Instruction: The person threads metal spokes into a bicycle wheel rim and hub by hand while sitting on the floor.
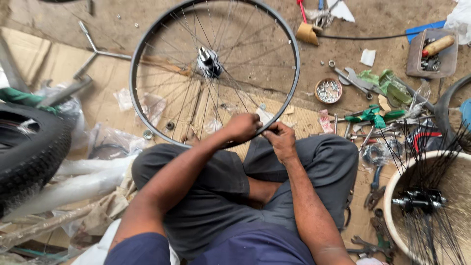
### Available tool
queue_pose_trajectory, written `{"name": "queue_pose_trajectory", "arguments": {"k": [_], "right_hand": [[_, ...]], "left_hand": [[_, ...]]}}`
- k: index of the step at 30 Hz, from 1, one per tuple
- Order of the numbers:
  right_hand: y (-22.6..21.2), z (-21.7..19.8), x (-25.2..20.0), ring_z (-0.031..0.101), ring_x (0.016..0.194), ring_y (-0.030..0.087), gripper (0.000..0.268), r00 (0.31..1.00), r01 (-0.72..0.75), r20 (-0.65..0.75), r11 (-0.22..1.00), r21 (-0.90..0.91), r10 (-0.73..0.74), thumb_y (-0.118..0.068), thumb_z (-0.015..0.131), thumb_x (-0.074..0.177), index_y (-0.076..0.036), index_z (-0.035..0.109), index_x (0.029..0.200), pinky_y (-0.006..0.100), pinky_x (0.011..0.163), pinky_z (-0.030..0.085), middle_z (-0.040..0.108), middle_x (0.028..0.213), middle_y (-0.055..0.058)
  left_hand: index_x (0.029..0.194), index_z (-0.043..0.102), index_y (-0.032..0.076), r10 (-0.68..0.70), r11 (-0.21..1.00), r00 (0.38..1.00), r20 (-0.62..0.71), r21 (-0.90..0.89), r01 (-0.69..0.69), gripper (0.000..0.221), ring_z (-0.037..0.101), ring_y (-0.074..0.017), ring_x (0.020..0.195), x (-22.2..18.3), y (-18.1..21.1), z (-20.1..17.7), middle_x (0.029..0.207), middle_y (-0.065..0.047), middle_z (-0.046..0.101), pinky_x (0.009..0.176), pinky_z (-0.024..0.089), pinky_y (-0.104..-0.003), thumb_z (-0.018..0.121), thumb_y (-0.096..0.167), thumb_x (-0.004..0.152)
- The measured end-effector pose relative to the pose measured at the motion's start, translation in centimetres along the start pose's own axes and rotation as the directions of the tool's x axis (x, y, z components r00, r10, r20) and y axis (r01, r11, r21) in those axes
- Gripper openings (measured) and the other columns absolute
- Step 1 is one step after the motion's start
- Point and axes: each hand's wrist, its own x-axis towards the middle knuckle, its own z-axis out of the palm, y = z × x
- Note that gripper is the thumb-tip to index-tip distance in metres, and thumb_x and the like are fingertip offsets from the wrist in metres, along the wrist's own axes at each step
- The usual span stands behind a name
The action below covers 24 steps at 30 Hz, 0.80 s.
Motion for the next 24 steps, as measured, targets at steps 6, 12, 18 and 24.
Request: {"name": "queue_pose_trajectory", "arguments": {"k": [6, 12, 18, 24], "right_hand": [[0.4, 0.1, -0.3, 0.053, 0.063, 0.005, 0.005, 0.999, -0.032, 0.000, 0.999, 0.042, 0.032, 0.004, 0.072, 0.093, -0.001, 0.069, 0.094, 0.024, 0.052, 0.042, 0.065, 0.076, 0.001], [-0.3, 0.4, -0.7, 0.051, 0.062, 0.004, 0.006, 0.999, -0.049, 0.018, 0.993, 0.105, 0.047, 0.005, 0.073, 0.092, 0.000, 0.071, 0.096, 0.023, 0.052, 0.040, 0.064, 0.075, 0.000], [-0.5, 0.4, -1.1, 0.054, 0.064, 0.003, 0.006, 1.000, -0.004, 0.010, 0.999, 0.040, 0.003, 0.004, 0.073, 0.091, 0.001, 0.070, 0.095, 0.022, 0.054, 0.043, 0.065, 0.078, 0.000], [-0.9, 1.1, -1.5, 0.052, 0.063, 0.004, 0.008, 0.999, -0.041, 0.022, 0.995, 0.086, 0.039, 0.005, 0.074, 0.090, 0.001, 0.072, 0.096, 0.022, 0.053, 0.040, 0.066, 0.077, 0.001]], "left_hand": [[0.093, 0.072, 0.004, 0.032, 0.990, 0.990, 0.135, -0.141, -0.013, 0.045, 0.071, -0.0387, 0.082, 1.3, -1.1, -0.6, 0.085, -0.020, 0.074, 0.079, 0.054, -0.050, 0.054, 0.044, 0.100], [0.097, 0.074, 0.005, 0.083, 0.995, 0.996, -0.028, 0.051, -0.082, 0.045, 0.067, -0.0421, 0.089, -0.3, -1.0, 1.2, 0.092, -0.020, 0.073, 0.082, 0.051, -0.053, 0.051, 0.043, 0.105], [0.100, 0.070, 0.005, 0.125, 0.926, 0.981, 0.146, -0.372, -0.063, 0.034, 0.073, -0.0390, 0.087, 0.1, -1.7, -0.9, 0.091, -0.019, 0.076, 0.078, 0.056, -0.050, 0.058, 0.036, 0.091], [0.096, 0.075, 0.005, -0.088, 0.996, 0.996, -0.003, 0.003, 0.088, 0.046, 0.069, -0.0395, 0.089, -1.8, 0.6, 0.4, 0.091, -0.020, 0.073, 0.083, 0.052, -0.051, 0.051, 0.043, 0.107]]}}
